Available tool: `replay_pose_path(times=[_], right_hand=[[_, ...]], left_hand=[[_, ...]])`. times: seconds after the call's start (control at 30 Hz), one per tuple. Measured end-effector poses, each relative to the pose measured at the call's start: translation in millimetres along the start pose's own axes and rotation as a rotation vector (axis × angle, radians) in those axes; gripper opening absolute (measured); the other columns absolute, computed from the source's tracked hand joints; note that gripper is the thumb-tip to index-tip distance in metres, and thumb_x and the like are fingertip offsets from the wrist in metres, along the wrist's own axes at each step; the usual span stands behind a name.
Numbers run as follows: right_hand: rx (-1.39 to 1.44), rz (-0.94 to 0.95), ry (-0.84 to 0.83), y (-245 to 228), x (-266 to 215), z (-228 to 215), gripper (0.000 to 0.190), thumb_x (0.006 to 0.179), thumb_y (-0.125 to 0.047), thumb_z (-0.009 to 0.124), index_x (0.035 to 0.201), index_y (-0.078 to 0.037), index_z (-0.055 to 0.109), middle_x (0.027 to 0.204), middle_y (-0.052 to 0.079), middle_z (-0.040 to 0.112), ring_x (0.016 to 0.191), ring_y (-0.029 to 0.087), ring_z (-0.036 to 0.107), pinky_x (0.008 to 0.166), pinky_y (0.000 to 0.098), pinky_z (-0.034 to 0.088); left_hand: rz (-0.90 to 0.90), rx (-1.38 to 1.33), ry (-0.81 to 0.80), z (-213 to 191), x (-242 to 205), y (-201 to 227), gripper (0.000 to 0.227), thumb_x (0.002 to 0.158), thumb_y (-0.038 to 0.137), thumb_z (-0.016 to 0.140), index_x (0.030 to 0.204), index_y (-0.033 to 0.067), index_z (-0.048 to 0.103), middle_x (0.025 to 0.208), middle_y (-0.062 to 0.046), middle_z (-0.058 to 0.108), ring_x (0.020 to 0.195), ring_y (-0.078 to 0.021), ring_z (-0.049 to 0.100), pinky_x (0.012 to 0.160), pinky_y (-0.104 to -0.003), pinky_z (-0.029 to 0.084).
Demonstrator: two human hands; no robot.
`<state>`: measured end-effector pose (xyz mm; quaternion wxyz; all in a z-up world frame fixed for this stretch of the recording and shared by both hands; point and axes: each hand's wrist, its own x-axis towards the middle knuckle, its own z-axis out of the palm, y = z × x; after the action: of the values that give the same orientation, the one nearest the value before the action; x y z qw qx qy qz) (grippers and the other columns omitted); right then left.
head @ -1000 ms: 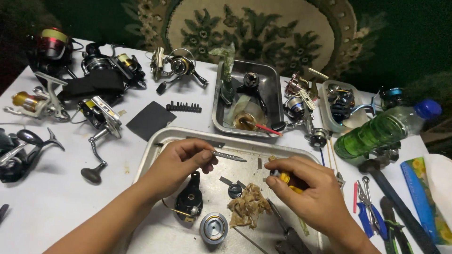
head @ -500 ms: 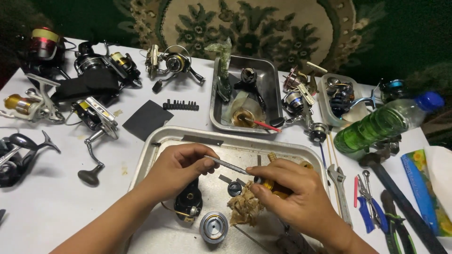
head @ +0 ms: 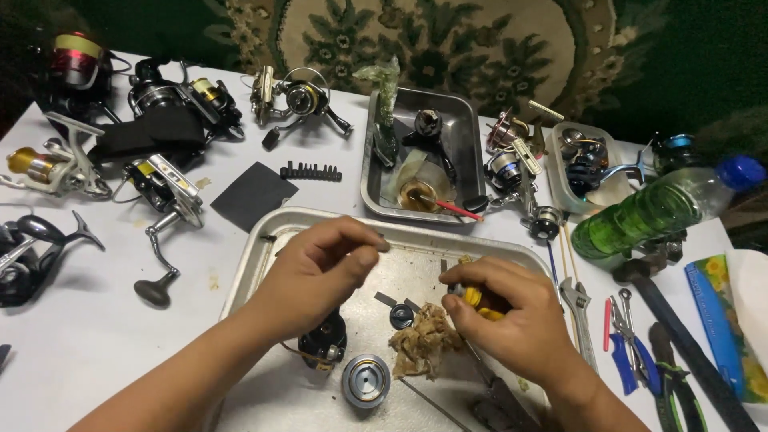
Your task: Reassembling the internal components of a fishing reel on a workbench using various tools.
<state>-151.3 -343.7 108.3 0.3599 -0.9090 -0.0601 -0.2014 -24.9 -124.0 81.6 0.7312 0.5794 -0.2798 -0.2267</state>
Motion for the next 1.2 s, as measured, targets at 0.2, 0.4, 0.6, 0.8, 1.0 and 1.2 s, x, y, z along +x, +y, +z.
replay_pose_path(times=[0.2,0.4,0.6,0.8,1.0,1.2], right_hand=[[-0.064,0.022,0.067,-0.5,-5.3,-6.0,0.012,0.073,-0.011,0.070,0.084,-0.011,0.076,0.074,-0.002,0.072,0.050,0.005,0.048,0.048,0.0210,0.040],[-0.106,-0.035,0.060,-2.3,-6.3,-6.5,0.015,0.070,-0.009,0.070,0.084,-0.012,0.074,0.074,-0.003,0.070,0.050,0.007,0.046,0.049,0.0218,0.039],[-0.130,-0.174,0.051,-9.0,-7.2,-0.4,0.011,0.073,-0.009,0.070,0.084,-0.008,0.069,0.075,0.002,0.068,0.059,0.012,0.057,0.054,0.0246,0.044],[-0.111,-0.204,0.068,-5.0,-16.9,3.7,0.019,0.067,-0.004,0.072,0.072,-0.008,0.054,0.063,0.001,0.047,0.055,0.015,0.040,0.051,0.0298,0.033],[-0.066,-0.183,-0.010,-0.5,-11.4,2.1,0.016,0.081,-0.012,0.075,0.090,-0.004,0.064,0.082,0.008,0.062,0.073,0.019,0.058,0.068,0.0326,0.045],[0.015,-0.066,-0.251,-4.9,-4.8,6.7,0.028,0.090,-0.022,0.073,0.114,-0.009,0.077,0.099,0.007,0.078,0.086,0.018,0.074,0.079,0.0295,0.053]], left_hand=[[0.247,0.761,-0.212,26.7,-1.8,26.5,0.012,0.096,0.021,0.060,0.102,0.0117,0.063,0.082,-0.003,0.069,0.068,-0.0209,0.061,0.062,-0.035,0.046],[0.465,0.819,-0.298,34.1,-3.9,23.3,0.009,0.098,0.014,0.060,0.100,0.0056,0.057,0.088,-0.011,0.063,0.077,-0.0295,0.063,0.065,-0.039,0.048],[0.590,0.878,-0.381,46.8,-7.2,30.1,0.008,0.096,0.003,0.056,0.100,-0.0015,0.051,0.092,-0.017,0.050,0.069,-0.0359,0.052,0.057,-0.046,0.042],[0.484,0.660,-0.432,69.3,-14.5,23.5,0.038,0.092,0.008,0.055,0.126,0.0069,0.038,0.117,-0.023,0.041,0.070,-0.0428,0.055,0.056,-0.050,0.045],[0.542,0.781,-0.382,47.7,-21.9,36.8,0.063,0.085,0.002,0.061,0.142,0.0051,0.034,0.143,-0.026,0.043,0.113,-0.0428,0.062,0.092,-0.048,0.055],[0.389,1.135,-0.283,-13.6,-62.2,41.1,0.046,0.096,0.033,0.061,0.135,0.0091,0.056,0.127,-0.013,0.064,0.119,-0.0320,0.059,0.099,-0.049,0.041]])
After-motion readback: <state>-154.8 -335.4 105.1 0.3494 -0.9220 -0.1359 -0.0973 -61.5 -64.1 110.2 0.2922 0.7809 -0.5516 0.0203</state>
